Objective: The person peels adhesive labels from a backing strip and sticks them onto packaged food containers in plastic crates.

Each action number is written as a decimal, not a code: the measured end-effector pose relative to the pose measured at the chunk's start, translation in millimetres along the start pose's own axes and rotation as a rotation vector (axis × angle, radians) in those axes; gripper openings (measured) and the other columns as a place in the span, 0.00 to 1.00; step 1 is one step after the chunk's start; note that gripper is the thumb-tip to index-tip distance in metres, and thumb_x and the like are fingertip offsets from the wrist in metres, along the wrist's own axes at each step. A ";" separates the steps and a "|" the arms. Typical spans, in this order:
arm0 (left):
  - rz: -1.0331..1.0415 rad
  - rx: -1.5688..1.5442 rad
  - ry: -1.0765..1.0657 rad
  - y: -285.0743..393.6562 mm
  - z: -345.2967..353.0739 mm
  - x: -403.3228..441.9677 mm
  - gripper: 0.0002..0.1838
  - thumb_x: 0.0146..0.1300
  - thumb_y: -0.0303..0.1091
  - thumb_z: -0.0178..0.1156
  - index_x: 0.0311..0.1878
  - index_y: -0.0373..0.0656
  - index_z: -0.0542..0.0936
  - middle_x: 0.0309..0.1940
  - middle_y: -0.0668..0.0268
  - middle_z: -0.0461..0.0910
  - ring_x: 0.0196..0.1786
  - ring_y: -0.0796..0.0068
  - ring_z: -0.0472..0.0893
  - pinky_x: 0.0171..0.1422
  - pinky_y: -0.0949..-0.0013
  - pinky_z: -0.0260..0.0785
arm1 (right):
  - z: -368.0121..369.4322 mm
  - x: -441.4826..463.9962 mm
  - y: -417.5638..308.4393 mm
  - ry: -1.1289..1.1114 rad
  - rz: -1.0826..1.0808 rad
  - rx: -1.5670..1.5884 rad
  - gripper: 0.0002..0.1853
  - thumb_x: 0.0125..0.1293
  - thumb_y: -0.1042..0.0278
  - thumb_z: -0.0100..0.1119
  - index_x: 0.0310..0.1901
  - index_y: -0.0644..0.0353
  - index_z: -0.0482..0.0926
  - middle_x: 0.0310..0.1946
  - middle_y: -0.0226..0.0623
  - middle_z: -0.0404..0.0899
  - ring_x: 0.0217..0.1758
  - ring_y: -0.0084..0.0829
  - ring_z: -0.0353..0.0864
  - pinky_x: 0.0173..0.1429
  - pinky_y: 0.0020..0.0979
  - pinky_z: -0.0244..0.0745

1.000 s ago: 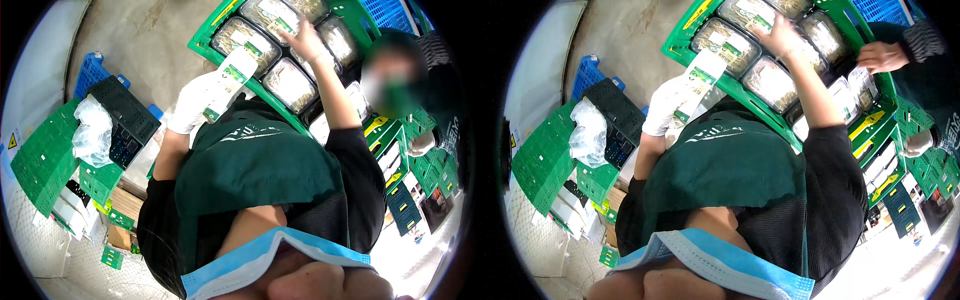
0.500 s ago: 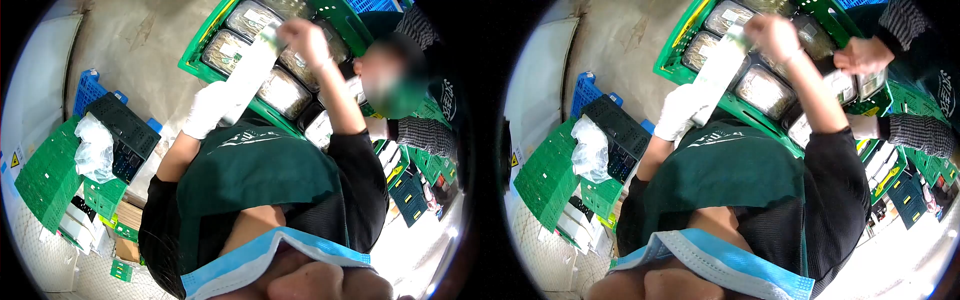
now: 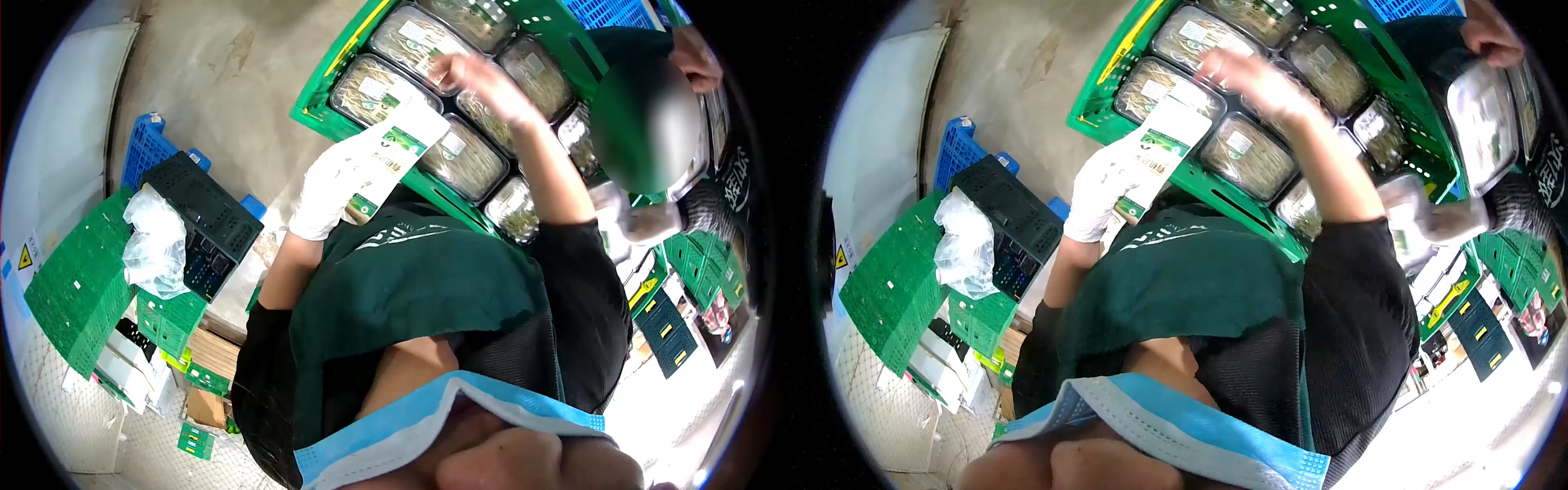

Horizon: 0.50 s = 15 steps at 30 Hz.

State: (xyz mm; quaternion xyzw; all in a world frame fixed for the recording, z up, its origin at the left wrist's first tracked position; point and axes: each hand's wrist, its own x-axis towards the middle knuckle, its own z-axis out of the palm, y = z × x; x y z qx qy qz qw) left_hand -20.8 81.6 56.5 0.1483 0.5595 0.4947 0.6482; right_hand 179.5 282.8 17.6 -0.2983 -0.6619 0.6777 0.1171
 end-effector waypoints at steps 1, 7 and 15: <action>0.058 0.047 -0.053 -0.5 4.4 1.4 0.16 0.53 0.24 0.54 0.46 0.33 0.70 0.40 0.62 0.74 0.39 0.78 0.75 0.43 0.76 0.68 | 32.8 -27.6 -27.3 -0.041 0.093 0.184 0.27 0.54 0.49 0.54 0.48 0.63 0.68 0.41 0.39 0.73 0.43 0.32 0.71 0.51 0.32 0.65; 0.147 0.375 -0.282 8.3 59.7 0.1 0.10 0.51 0.23 0.55 0.39 0.36 0.74 0.33 0.66 0.76 0.36 0.79 0.74 0.40 0.76 0.67 | 68.4 -93.7 -37.4 0.126 -0.205 -0.347 0.09 0.51 0.70 0.55 0.36 0.60 0.73 0.29 0.41 0.75 0.33 0.40 0.74 0.37 0.33 0.69; 0.113 0.605 -0.363 -50.7 95.3 -1.7 0.06 0.50 0.29 0.58 0.29 0.37 0.73 0.26 0.68 0.73 0.29 0.81 0.72 0.32 0.77 0.64 | -16.9 -142.8 -4.0 0.371 0.215 -0.209 0.07 0.52 0.68 0.58 0.30 0.62 0.76 0.24 0.31 0.76 0.27 0.20 0.74 0.33 0.23 0.70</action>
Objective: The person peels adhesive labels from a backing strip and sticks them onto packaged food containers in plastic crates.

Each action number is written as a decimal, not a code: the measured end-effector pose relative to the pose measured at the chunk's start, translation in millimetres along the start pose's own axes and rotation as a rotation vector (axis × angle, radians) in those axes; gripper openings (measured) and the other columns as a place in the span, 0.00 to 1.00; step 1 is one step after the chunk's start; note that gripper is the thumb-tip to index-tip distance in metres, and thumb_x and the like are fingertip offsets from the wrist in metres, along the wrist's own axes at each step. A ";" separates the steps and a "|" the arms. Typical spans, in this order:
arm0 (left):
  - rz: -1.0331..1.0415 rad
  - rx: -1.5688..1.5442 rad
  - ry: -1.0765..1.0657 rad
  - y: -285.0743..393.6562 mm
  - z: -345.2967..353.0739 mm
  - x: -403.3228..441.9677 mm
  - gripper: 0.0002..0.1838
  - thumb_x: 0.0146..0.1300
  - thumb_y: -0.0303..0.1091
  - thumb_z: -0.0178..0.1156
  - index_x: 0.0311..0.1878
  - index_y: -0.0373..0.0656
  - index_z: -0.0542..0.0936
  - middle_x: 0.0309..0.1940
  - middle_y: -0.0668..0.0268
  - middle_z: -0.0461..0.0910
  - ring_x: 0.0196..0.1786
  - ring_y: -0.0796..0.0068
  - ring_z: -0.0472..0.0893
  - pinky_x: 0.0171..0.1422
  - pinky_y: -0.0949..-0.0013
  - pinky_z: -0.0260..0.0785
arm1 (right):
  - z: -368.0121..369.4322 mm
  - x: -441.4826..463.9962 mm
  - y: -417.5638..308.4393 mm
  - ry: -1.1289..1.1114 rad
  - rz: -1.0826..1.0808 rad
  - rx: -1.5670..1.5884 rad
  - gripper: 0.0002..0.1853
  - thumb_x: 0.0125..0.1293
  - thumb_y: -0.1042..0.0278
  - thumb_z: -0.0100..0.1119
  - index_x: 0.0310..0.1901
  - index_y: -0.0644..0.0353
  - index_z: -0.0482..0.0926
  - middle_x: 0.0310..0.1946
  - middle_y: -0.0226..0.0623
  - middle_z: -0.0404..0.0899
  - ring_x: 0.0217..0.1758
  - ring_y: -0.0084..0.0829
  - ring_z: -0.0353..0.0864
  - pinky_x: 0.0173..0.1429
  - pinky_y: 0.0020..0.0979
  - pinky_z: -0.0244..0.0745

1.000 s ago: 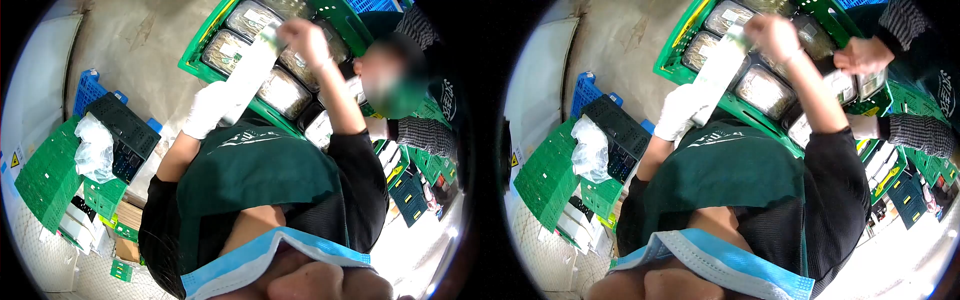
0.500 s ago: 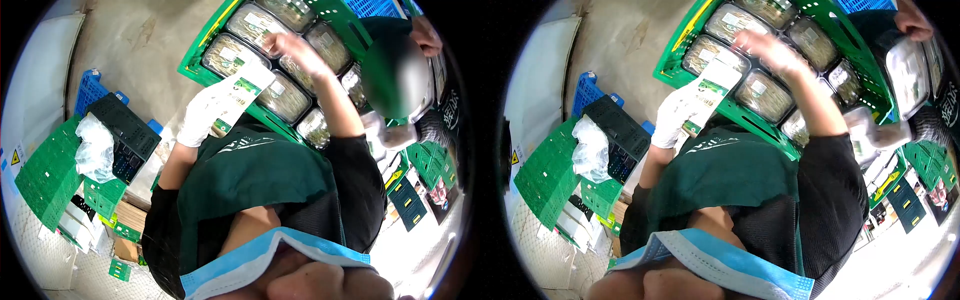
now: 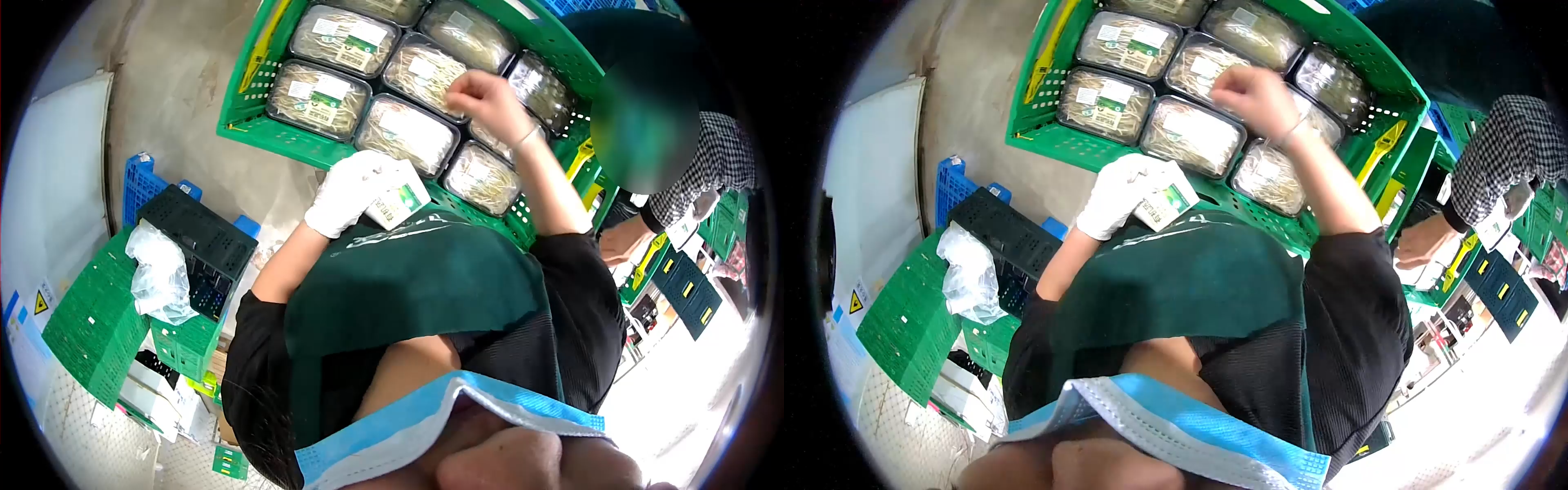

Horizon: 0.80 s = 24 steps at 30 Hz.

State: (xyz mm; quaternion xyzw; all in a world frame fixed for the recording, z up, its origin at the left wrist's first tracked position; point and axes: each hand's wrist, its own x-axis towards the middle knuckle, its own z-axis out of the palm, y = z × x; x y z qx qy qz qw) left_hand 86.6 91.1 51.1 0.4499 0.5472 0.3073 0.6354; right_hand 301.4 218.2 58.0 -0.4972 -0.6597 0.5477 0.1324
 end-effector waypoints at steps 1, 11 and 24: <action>-0.077 -0.094 0.017 3.7 5.6 -0.5 0.06 0.51 0.29 0.57 0.30 0.37 0.74 0.27 0.69 0.73 0.30 0.82 0.71 0.33 0.78 0.64 | -12.6 7.1 2.2 -0.126 0.015 0.119 0.10 0.52 0.64 0.58 0.31 0.62 0.76 0.25 0.32 0.77 0.29 0.23 0.75 0.35 0.25 0.71; -0.224 0.038 0.205 17.4 29.6 8.9 0.06 0.52 0.28 0.56 0.33 0.37 0.75 0.27 0.68 0.75 0.29 0.83 0.71 0.32 0.78 0.64 | 38.0 -45.8 6.8 0.122 -0.252 -0.024 0.10 0.51 0.60 0.58 0.27 0.57 0.77 0.22 0.38 0.76 0.24 0.35 0.76 0.30 0.28 0.71; -0.175 -0.274 0.320 0.0 18.4 -11.3 0.12 0.49 0.26 0.58 0.38 0.35 0.73 0.31 0.66 0.76 0.32 0.82 0.74 0.37 0.79 0.67 | -49.5 67.6 118.7 0.525 0.103 -0.967 0.35 0.53 0.44 0.51 0.57 0.58 0.57 0.50 0.55 0.63 0.48 0.48 0.68 0.51 0.39 0.66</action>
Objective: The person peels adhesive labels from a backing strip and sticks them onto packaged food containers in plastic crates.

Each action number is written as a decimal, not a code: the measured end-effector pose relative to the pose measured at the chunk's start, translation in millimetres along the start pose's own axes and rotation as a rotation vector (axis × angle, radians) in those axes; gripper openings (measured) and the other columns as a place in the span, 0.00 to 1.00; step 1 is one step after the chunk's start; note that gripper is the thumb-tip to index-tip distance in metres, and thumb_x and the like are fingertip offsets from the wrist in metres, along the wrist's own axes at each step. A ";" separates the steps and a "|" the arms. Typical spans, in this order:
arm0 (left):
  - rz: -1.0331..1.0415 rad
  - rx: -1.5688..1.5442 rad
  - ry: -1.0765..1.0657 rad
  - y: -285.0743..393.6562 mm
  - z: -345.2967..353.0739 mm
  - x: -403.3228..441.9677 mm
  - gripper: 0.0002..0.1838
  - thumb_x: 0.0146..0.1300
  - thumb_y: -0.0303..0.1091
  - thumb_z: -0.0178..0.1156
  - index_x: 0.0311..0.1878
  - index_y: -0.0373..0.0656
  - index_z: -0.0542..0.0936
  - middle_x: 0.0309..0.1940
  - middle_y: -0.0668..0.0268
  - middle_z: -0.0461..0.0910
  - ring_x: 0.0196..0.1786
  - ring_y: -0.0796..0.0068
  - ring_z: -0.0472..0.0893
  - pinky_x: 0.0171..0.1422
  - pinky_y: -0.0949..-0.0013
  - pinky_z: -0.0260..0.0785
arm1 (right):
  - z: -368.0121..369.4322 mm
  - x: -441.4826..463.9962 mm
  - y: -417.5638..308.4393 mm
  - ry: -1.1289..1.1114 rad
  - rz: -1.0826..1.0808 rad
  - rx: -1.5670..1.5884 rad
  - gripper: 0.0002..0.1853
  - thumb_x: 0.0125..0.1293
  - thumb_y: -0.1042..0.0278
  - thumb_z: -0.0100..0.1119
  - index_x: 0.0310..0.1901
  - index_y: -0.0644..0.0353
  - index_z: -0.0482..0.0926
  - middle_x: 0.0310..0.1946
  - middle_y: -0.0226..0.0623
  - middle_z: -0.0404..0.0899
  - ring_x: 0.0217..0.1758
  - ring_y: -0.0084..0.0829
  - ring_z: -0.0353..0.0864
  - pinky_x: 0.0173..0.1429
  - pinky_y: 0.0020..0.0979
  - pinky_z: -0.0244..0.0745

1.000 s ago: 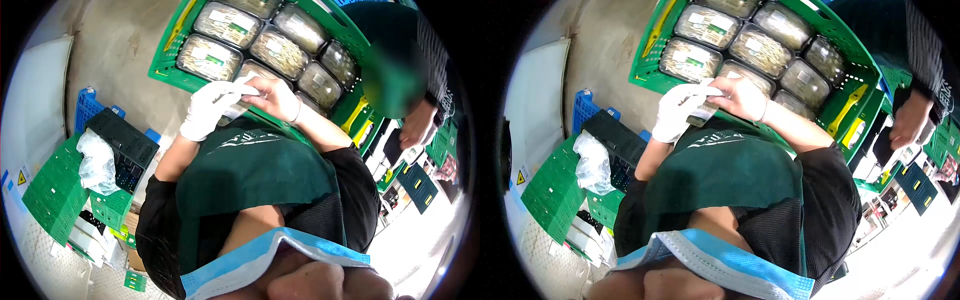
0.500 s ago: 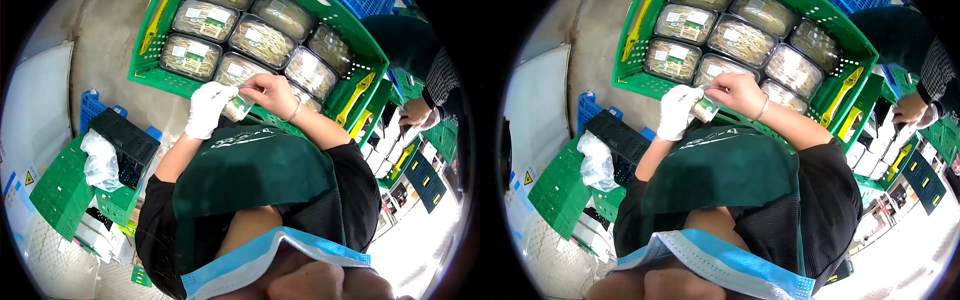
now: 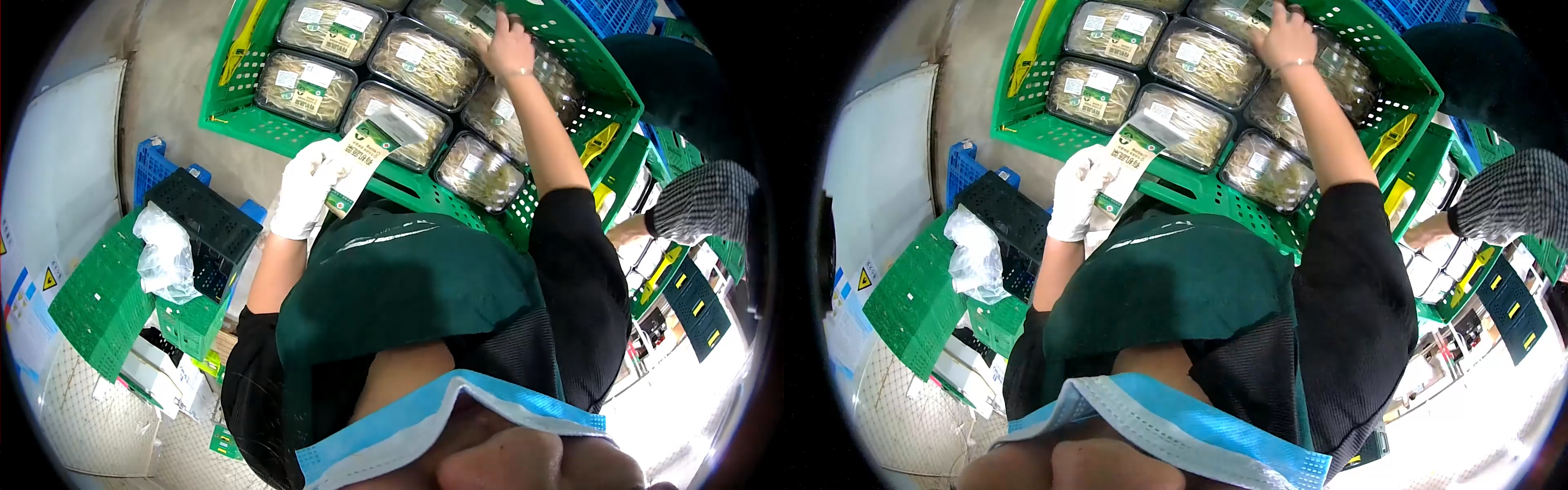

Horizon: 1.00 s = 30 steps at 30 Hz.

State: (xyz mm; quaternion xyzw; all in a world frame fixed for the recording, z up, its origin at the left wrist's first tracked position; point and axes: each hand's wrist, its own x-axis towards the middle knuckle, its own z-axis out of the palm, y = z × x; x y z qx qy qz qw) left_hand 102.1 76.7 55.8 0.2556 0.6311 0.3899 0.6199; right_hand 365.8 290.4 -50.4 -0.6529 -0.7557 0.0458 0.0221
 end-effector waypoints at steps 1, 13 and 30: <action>0.037 -0.124 -0.025 -2.6 3.1 1.4 0.12 0.49 0.26 0.58 0.39 0.35 0.73 0.31 0.67 0.76 0.32 0.82 0.74 0.37 0.79 0.66 | -20.6 -18.2 -15.4 -0.053 -0.116 0.278 0.34 0.54 0.45 0.51 0.55 0.63 0.59 0.48 0.52 0.67 0.48 0.43 0.70 0.50 0.36 0.67; 0.159 0.157 -0.127 5.3 20.5 -15.1 0.09 0.51 0.27 0.58 0.37 0.38 0.75 0.26 0.70 0.74 0.28 0.85 0.70 0.32 0.80 0.63 | -104.8 -157.1 -107.0 -0.437 -0.356 1.129 0.08 0.53 0.66 0.56 0.33 0.60 0.74 0.22 0.39 0.75 0.22 0.35 0.75 0.29 0.31 0.71; 0.166 0.049 -0.115 -27.0 -42.6 -34.1 0.14 0.55 0.31 0.54 0.43 0.32 0.72 0.34 0.62 0.76 0.34 0.77 0.76 0.38 0.75 0.69 | -48.4 -115.5 -85.5 -0.599 -0.150 1.096 0.31 0.55 0.47 0.52 0.52 0.64 0.64 0.46 0.44 0.70 0.50 0.33 0.69 0.52 0.33 0.66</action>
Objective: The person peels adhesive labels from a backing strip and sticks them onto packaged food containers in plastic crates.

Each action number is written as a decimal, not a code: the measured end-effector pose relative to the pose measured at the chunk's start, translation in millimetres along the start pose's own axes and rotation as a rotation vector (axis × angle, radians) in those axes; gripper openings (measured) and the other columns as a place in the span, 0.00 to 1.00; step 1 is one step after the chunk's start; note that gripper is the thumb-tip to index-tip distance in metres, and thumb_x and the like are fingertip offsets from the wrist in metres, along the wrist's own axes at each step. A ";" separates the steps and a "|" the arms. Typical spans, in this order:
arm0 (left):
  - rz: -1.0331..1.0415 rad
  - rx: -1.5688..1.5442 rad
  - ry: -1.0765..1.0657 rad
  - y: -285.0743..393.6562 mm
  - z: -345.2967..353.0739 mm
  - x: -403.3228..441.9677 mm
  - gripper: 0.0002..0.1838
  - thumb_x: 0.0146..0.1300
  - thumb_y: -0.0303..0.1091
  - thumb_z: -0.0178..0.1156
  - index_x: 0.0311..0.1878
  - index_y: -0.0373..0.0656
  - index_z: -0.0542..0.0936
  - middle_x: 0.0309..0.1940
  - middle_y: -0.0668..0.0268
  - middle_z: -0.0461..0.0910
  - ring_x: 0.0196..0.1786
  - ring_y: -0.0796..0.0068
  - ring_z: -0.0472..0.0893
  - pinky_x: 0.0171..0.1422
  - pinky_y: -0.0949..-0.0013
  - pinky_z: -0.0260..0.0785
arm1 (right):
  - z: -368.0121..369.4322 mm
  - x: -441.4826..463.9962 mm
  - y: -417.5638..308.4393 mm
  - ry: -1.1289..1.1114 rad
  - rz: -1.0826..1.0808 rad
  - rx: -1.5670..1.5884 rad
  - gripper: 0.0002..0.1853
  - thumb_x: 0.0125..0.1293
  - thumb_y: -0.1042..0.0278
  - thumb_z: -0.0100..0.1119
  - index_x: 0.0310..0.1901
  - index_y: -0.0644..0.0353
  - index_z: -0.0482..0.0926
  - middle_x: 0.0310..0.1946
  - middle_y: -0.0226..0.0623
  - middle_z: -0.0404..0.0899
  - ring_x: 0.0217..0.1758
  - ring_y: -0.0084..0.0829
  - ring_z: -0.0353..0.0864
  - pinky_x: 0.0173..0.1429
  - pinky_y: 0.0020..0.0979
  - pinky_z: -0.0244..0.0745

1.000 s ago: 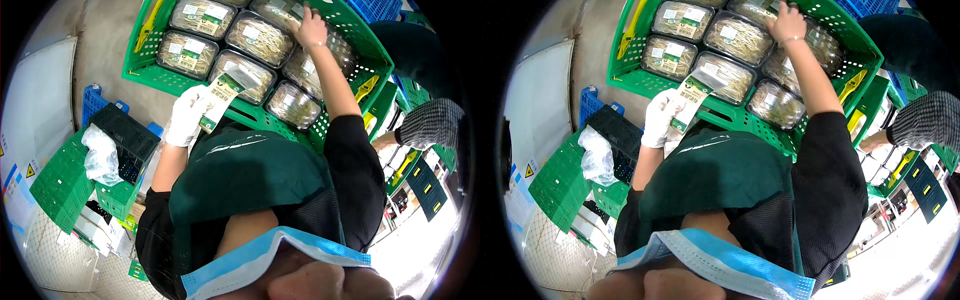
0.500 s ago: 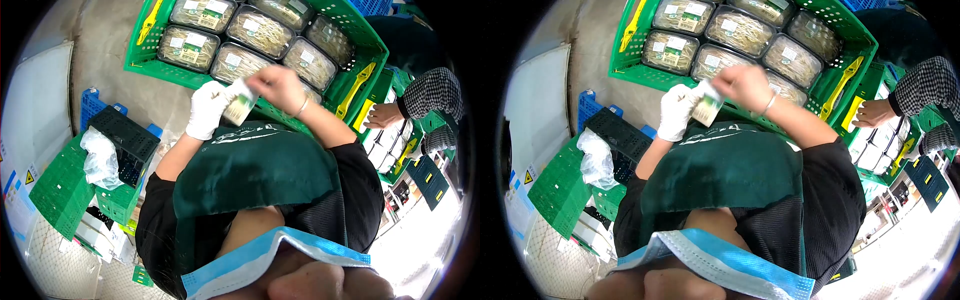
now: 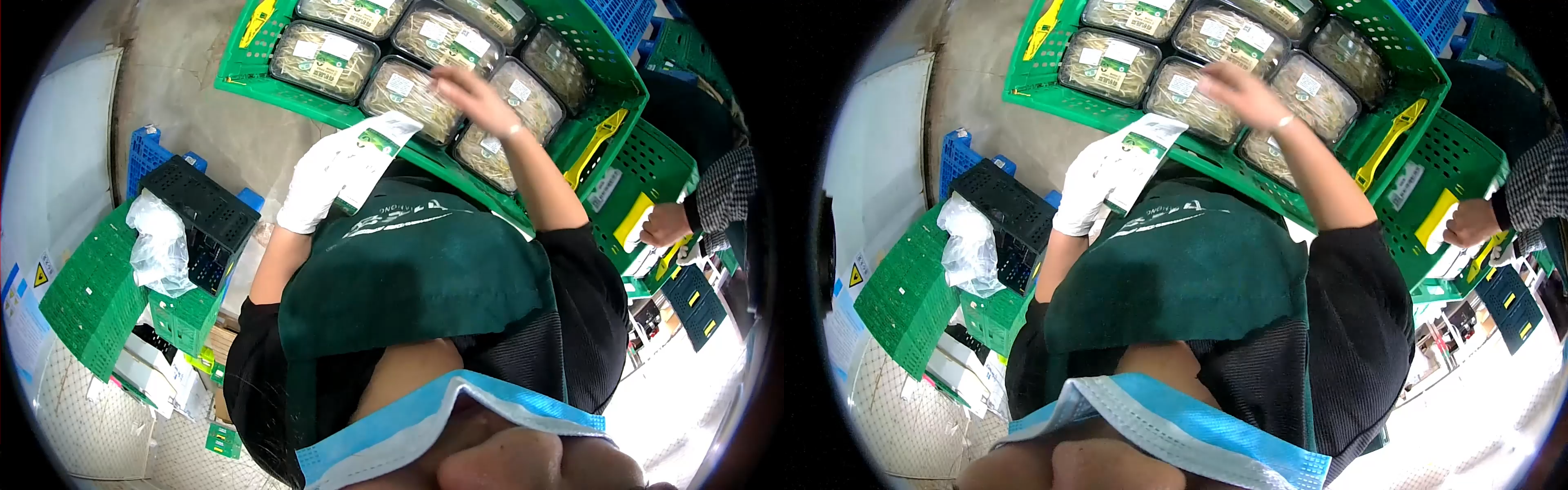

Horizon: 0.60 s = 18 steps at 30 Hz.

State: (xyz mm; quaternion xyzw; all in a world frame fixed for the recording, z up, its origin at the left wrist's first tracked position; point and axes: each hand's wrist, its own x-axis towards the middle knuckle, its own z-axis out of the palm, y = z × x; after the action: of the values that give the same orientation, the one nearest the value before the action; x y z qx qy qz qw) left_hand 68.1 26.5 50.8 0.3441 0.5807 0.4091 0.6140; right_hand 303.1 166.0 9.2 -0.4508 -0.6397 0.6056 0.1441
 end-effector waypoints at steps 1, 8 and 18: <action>-0.038 -0.032 -0.006 -0.1 2.7 -1.4 0.15 0.54 0.31 0.55 0.44 0.32 0.71 0.35 0.62 0.76 0.34 0.77 0.76 0.39 0.75 0.69 | 14.8 -19.6 -19.5 -0.206 -0.016 0.357 0.25 0.55 0.54 0.55 0.48 0.64 0.66 0.41 0.39 0.73 0.45 0.28 0.71 0.50 0.31 0.67; 0.100 0.278 -0.049 43.1 30.3 4.0 0.10 0.50 0.28 0.57 0.36 0.35 0.77 0.30 0.62 0.77 0.34 0.78 0.75 0.40 0.76 0.67 | 59.3 -55.0 -64.3 -0.054 -0.251 -0.106 0.06 0.53 0.69 0.55 0.32 0.60 0.74 0.24 0.43 0.75 0.29 0.40 0.76 0.34 0.33 0.71; -0.042 0.334 -0.081 8.8 -25.4 -10.4 0.13 0.52 0.30 0.55 0.41 0.33 0.74 0.34 0.60 0.77 0.37 0.74 0.77 0.41 0.73 0.68 | 6.4 2.7 41.5 0.125 0.034 -0.849 0.15 0.52 0.62 0.51 0.37 0.64 0.68 0.31 0.48 0.74 0.36 0.41 0.76 0.40 0.36 0.71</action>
State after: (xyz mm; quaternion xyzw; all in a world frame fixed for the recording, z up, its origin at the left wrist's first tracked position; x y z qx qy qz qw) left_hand 42.0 19.6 60.8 0.4454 0.6224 0.2800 0.5795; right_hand 313.6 158.1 -30.8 -0.5165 -0.8147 0.2625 -0.0254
